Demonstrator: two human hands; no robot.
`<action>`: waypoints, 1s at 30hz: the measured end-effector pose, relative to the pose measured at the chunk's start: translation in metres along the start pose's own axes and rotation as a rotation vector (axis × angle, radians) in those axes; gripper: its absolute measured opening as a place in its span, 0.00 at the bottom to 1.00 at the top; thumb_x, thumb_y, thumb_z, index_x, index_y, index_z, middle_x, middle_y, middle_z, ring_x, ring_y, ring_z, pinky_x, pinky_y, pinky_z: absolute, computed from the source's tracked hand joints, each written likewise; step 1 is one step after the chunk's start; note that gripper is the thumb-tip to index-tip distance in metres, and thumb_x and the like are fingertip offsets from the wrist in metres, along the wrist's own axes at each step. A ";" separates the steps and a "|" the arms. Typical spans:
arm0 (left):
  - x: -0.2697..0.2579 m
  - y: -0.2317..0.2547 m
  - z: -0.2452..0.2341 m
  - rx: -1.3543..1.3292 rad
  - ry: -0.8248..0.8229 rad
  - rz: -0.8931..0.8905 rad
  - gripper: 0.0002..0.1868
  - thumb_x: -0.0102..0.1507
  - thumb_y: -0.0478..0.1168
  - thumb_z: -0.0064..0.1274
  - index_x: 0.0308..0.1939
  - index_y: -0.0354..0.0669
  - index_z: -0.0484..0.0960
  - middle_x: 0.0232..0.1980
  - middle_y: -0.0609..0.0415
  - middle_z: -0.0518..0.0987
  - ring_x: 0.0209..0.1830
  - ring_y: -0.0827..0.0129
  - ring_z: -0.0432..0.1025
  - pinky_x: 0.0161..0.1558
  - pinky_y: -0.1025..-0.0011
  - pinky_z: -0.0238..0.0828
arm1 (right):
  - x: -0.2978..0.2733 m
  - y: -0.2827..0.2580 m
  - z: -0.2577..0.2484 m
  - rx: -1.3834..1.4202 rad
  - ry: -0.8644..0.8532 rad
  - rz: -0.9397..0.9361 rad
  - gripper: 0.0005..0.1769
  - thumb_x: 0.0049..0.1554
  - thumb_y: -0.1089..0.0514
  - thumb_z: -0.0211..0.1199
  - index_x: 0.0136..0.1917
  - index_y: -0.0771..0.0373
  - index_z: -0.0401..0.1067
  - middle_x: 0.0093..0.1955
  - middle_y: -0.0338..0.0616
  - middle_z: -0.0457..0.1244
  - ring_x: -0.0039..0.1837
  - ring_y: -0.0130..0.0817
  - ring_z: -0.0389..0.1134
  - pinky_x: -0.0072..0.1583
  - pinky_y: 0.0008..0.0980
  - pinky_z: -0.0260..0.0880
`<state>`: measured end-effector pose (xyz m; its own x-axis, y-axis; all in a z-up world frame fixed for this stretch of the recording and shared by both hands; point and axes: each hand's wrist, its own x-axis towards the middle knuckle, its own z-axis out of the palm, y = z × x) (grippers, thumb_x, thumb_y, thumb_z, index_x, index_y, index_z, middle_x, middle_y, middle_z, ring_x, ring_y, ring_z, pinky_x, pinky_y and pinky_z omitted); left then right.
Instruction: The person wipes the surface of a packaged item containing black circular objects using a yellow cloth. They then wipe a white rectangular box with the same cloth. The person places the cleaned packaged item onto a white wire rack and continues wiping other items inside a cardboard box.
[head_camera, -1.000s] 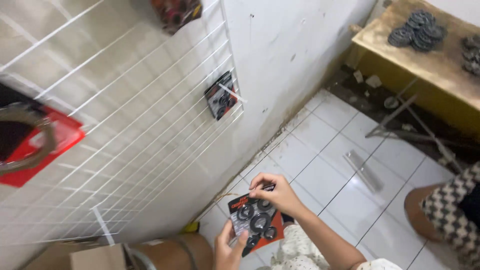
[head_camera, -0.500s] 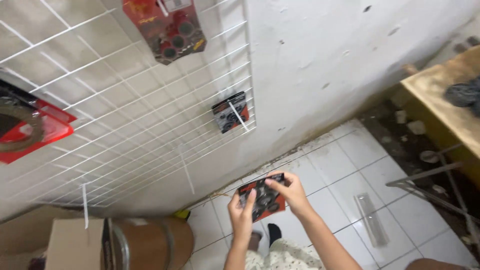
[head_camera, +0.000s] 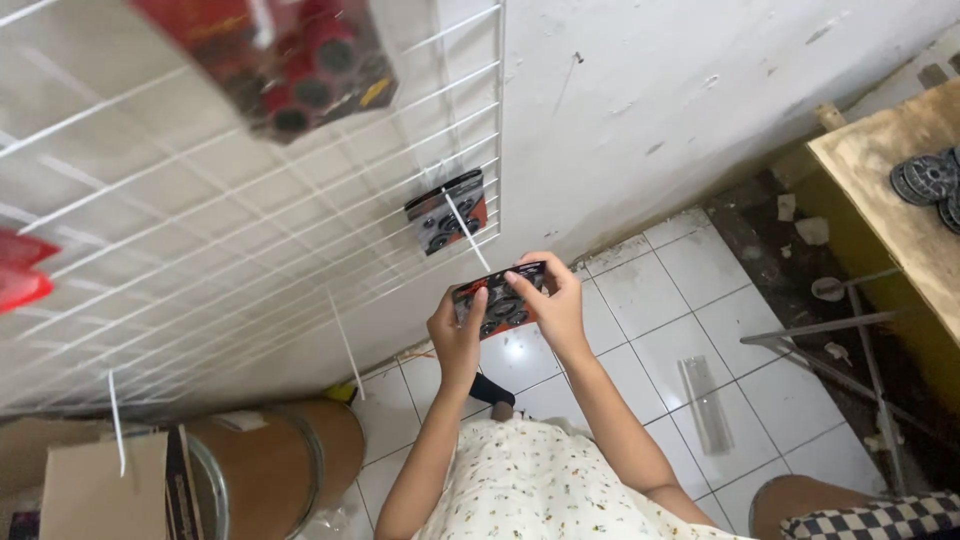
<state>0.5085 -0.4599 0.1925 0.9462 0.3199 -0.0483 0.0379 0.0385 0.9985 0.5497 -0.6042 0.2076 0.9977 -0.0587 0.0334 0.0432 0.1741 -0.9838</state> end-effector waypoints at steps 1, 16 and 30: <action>0.003 0.000 0.000 -0.080 -0.011 -0.009 0.12 0.68 0.42 0.58 0.45 0.35 0.82 0.40 0.58 0.81 0.40 0.80 0.70 0.45 0.76 0.69 | 0.002 -0.003 0.002 -0.067 0.005 0.018 0.11 0.55 0.63 0.72 0.50 0.65 0.73 0.44 0.33 0.66 0.46 0.18 0.65 0.47 0.21 0.66; 0.029 -0.043 -0.008 -0.226 -0.111 0.054 0.07 0.70 0.37 0.51 0.48 0.36 0.78 0.54 0.50 0.82 0.55 0.70 0.75 0.59 0.73 0.69 | 0.027 0.005 0.006 -0.407 -0.088 -0.147 0.09 0.52 0.63 0.73 0.47 0.64 0.76 0.45 0.38 0.72 0.49 0.27 0.73 0.53 0.26 0.71; 0.120 -0.025 -0.002 0.355 0.373 0.389 0.12 0.63 0.36 0.64 0.46 0.38 0.78 0.49 0.51 0.77 0.56 0.59 0.67 0.60 0.62 0.62 | 0.111 0.020 0.056 -0.414 0.052 -0.383 0.09 0.54 0.65 0.72 0.48 0.67 0.75 0.51 0.45 0.68 0.51 0.33 0.71 0.55 0.32 0.72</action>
<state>0.6203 -0.4208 0.1621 0.7396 0.5574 0.3774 -0.1206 -0.4418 0.8890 0.6646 -0.5524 0.2011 0.9104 -0.0920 0.4034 0.3674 -0.2687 -0.8904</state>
